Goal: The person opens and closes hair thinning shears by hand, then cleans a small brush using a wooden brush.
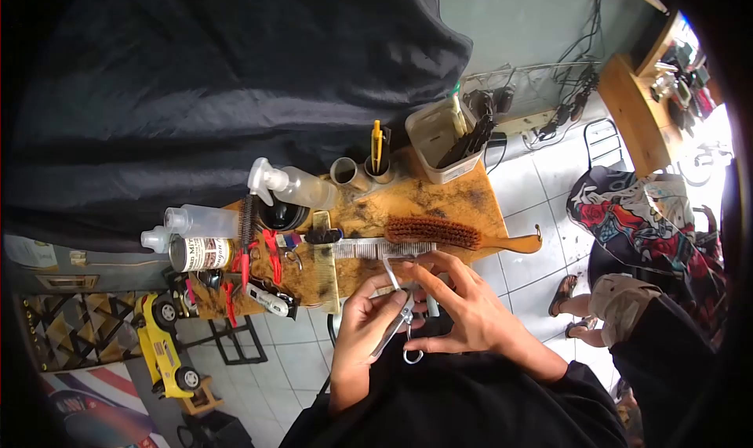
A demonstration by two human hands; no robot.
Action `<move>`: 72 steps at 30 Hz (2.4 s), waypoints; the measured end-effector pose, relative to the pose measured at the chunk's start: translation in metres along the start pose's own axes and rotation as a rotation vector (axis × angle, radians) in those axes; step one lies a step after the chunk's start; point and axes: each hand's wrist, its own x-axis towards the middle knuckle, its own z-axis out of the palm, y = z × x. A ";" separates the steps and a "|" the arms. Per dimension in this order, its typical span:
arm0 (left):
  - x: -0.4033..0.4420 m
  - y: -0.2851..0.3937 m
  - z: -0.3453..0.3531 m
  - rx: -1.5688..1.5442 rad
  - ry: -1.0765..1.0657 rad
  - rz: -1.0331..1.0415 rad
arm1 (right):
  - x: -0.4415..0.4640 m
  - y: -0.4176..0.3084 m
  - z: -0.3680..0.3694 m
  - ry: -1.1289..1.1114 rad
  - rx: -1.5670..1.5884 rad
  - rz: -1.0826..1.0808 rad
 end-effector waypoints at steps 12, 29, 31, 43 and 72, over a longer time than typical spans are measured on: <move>-0.015 0.007 -0.121 -0.392 -0.391 -0.127 | 0.010 -0.062 0.109 0.183 0.209 0.257; -0.037 0.027 -0.180 -0.721 -0.406 0.332 | 0.029 -0.087 0.193 0.346 -0.347 0.220; -0.039 0.026 -0.180 -0.699 -0.398 0.328 | 0.030 -0.085 0.192 0.391 -0.403 0.176; -0.020 0.037 -0.166 -1.036 -0.559 0.319 | 0.041 -0.098 0.172 0.510 -0.470 0.070; -0.019 0.050 -0.178 -1.069 -0.836 -0.038 | 0.053 -0.100 0.209 -0.590 1.458 0.106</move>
